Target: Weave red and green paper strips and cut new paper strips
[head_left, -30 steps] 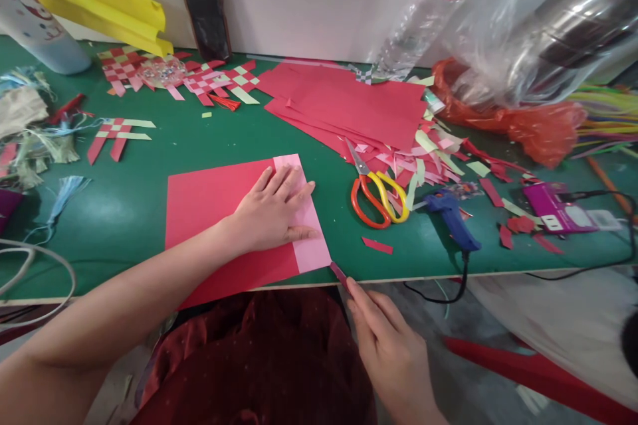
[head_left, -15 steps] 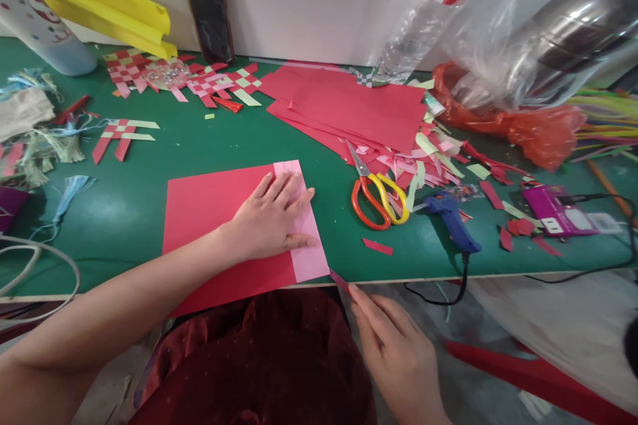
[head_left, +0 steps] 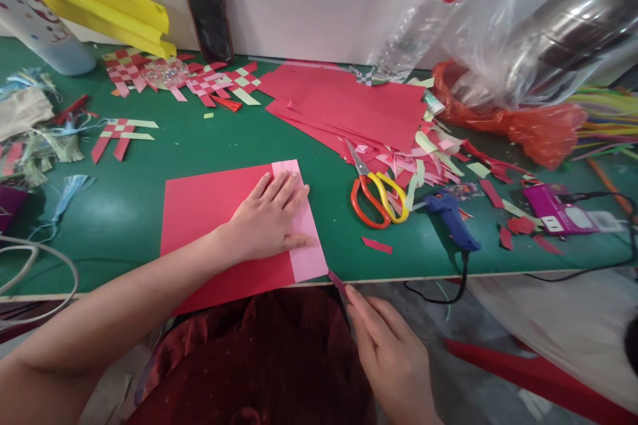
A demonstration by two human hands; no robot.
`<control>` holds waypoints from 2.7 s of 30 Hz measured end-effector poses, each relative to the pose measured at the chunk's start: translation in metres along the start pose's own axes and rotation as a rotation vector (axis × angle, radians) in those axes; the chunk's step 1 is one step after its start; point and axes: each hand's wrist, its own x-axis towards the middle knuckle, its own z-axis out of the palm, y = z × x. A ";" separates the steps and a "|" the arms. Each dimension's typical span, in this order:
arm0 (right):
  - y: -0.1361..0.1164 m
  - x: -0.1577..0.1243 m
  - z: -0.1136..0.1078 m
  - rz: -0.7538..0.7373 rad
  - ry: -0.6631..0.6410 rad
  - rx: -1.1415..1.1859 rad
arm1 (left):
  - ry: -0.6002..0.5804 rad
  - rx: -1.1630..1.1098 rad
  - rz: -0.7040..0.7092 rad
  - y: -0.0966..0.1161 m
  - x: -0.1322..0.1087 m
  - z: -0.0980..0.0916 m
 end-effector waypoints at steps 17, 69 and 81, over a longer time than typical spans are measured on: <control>0.010 -0.002 -0.001 -0.008 -0.039 -0.028 | 0.006 -0.010 0.004 -0.001 0.000 0.001; 0.009 0.014 -0.006 -0.038 -0.019 -0.160 | 0.059 -0.062 0.175 0.040 -0.064 -0.008; 0.008 0.025 -0.004 -0.063 -0.011 -0.232 | 0.038 -0.068 0.179 0.039 -0.063 -0.008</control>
